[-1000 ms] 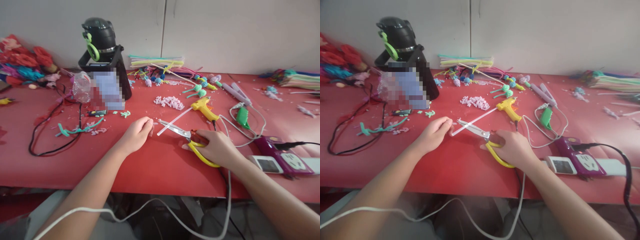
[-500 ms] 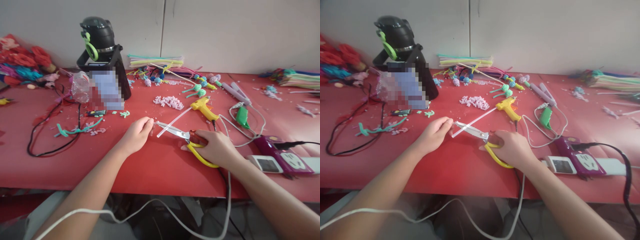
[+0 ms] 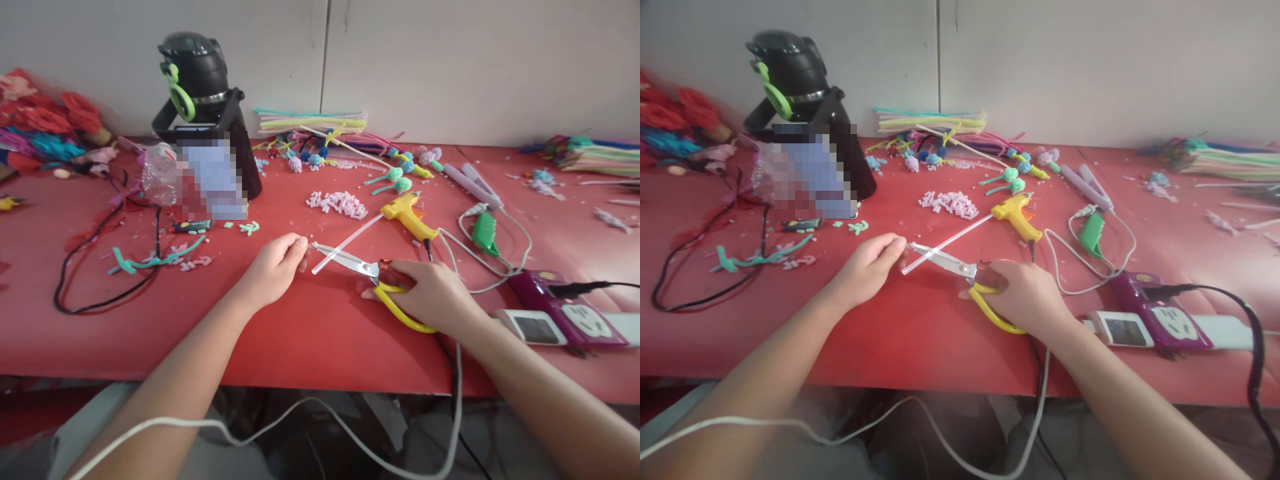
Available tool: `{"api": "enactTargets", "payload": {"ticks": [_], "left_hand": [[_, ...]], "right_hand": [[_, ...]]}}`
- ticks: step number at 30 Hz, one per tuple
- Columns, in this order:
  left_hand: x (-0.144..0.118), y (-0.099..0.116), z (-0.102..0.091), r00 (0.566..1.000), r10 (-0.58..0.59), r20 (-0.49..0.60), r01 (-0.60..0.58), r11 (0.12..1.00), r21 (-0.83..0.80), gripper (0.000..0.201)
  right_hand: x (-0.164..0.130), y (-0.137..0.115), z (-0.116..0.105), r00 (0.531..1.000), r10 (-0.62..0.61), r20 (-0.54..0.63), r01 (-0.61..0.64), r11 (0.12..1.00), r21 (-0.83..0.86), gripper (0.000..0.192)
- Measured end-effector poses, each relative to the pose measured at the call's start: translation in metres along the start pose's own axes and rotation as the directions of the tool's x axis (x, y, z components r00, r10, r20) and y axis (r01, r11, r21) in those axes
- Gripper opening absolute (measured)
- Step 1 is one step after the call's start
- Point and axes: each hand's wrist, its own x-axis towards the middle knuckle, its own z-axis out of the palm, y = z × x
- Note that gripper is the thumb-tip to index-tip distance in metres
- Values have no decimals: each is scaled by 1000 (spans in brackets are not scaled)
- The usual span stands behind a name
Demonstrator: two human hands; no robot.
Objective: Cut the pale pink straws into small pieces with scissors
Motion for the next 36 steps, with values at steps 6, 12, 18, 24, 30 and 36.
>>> {"api": "enactTargets", "payload": {"ticks": [6,12,18,24,30,36], "left_hand": [[-1,1,-1,1000,-23,1,23,1000,-7,42],[-1,0,0,1000,-14,-16,14,1000,-3,44],[0,-2,1,1000,-11,-29,11,1000,14,44],[0,-1,1,999,-12,-49,12,1000,16,45],[-1,0,1,997,-9,-72,11,1000,26,48],[-1,0,1,998,-10,-65,11,1000,18,48]], "right_hand": [[-2,-4,-4,1000,28,6,-29,998,53,64],[-3,-4,-5,1000,-4,6,4,999,39,60],[-2,-5,-4,1000,-13,-1,13,1000,-10,61],[-1,-7,-4,1000,-1,9,1,1000,-30,61],[-2,-9,-5,1000,5,2,-5,1000,-12,62],[-1,-8,-4,1000,-5,-3,5,1000,-12,63]]}}
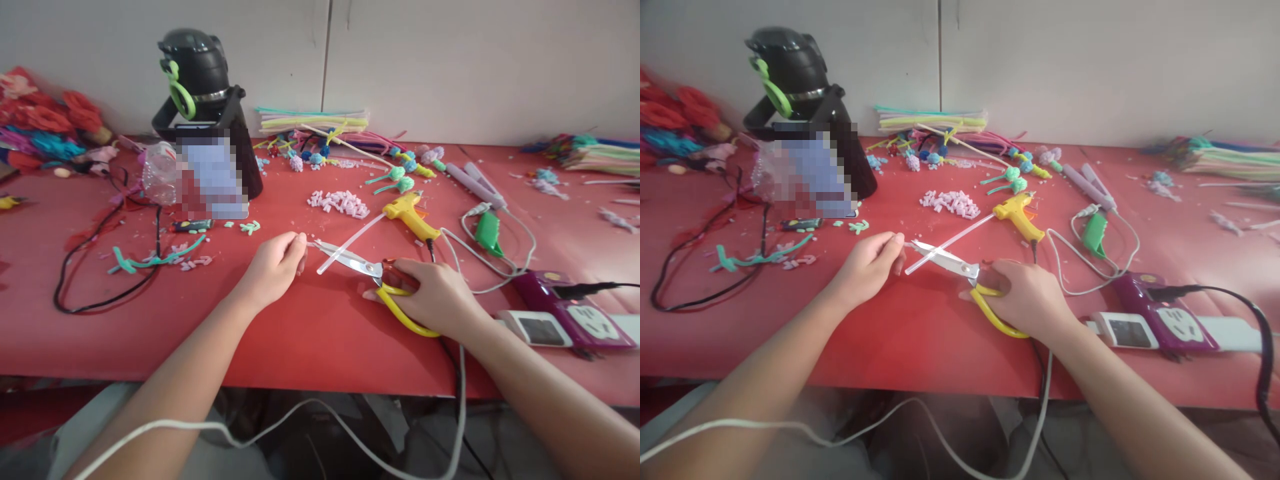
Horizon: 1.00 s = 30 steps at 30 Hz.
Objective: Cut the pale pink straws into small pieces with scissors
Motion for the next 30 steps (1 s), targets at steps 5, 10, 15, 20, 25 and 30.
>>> {"api": "enactTargets", "payload": {"ticks": [5,10,15,20,25,30], "left_hand": [[0,1,0,1000,-1,21,2,1000,-21,46],[-1,2,1,999,3,40,-1,999,-39,46],[-1,2,1,999,-2,41,4,999,-47,45],[-1,1,0,999,0,42,2,999,-40,45],[-1,2,-1,999,2,44,0,1000,-28,44],[-1,2,0,999,-8,36,8,1000,-11,44]], "right_hand": [[1,1,1,1000,21,21,-21,1000,8,65],[0,1,0,999,37,35,-37,999,5,66],[0,-1,-2,998,37,43,-38,999,9,67],[1,2,1,999,36,26,-36,999,22,66],[1,5,3,999,37,11,-38,999,28,63],[-1,3,1,999,41,16,-42,998,38,63]]}}
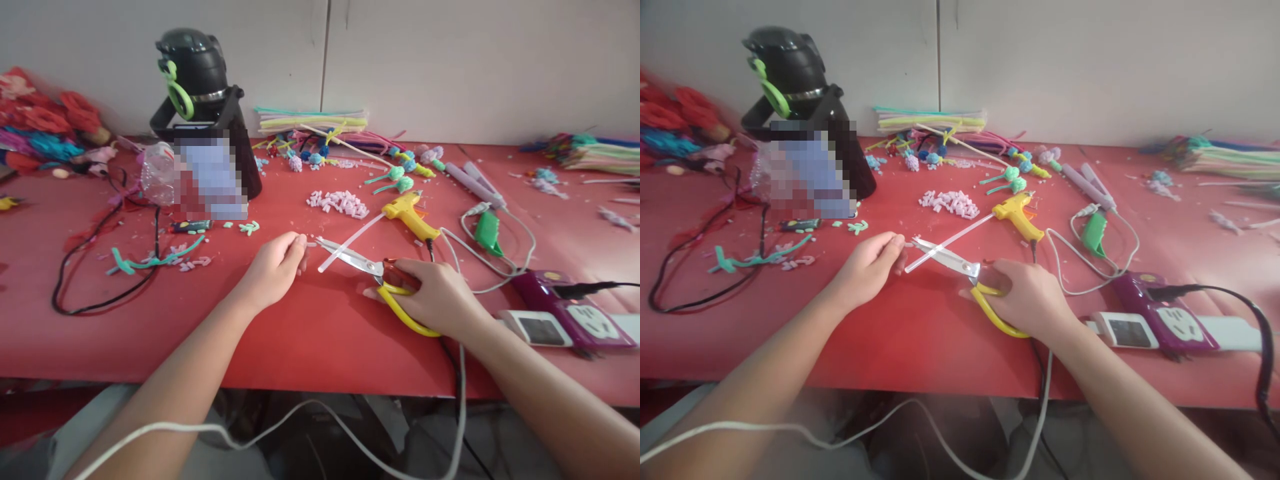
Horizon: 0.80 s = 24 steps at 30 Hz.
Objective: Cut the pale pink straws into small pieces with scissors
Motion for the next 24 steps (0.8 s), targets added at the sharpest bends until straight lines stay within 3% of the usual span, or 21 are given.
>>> {"api": "enactTargets", "payload": {"ticks": [24], "left_hand": [[0,-1,1,1000,18,6,-18,1000,-25,42]], "right_hand": [[3,1,1,1000,-7,22,7,1000,-26,67]]}}
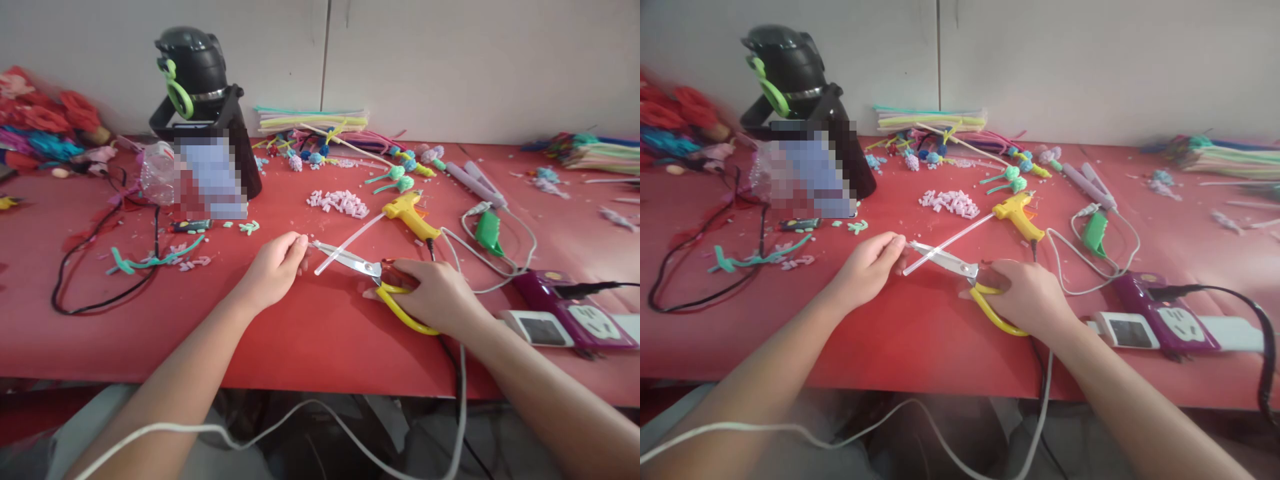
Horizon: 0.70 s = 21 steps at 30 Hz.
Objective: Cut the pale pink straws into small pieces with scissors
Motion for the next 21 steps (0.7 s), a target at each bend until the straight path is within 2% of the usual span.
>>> {"api": "enactTargets", "payload": {"ticks": [7,14,21], "left_hand": [[0,0,0,1000,-7,-15,7,1000,12,43],[0,1,0,995,2,-102,-3,1000,-10,42],[-1,2,0,995,6,-97,-5,1000,17,46]], "right_hand": [[-1,2,0,1000,-9,-26,9,1000,15,63],[-3,1,0,999,-32,-29,33,999,11,62],[-4,1,-1,999,-35,-33,35,999,15,63]]}}
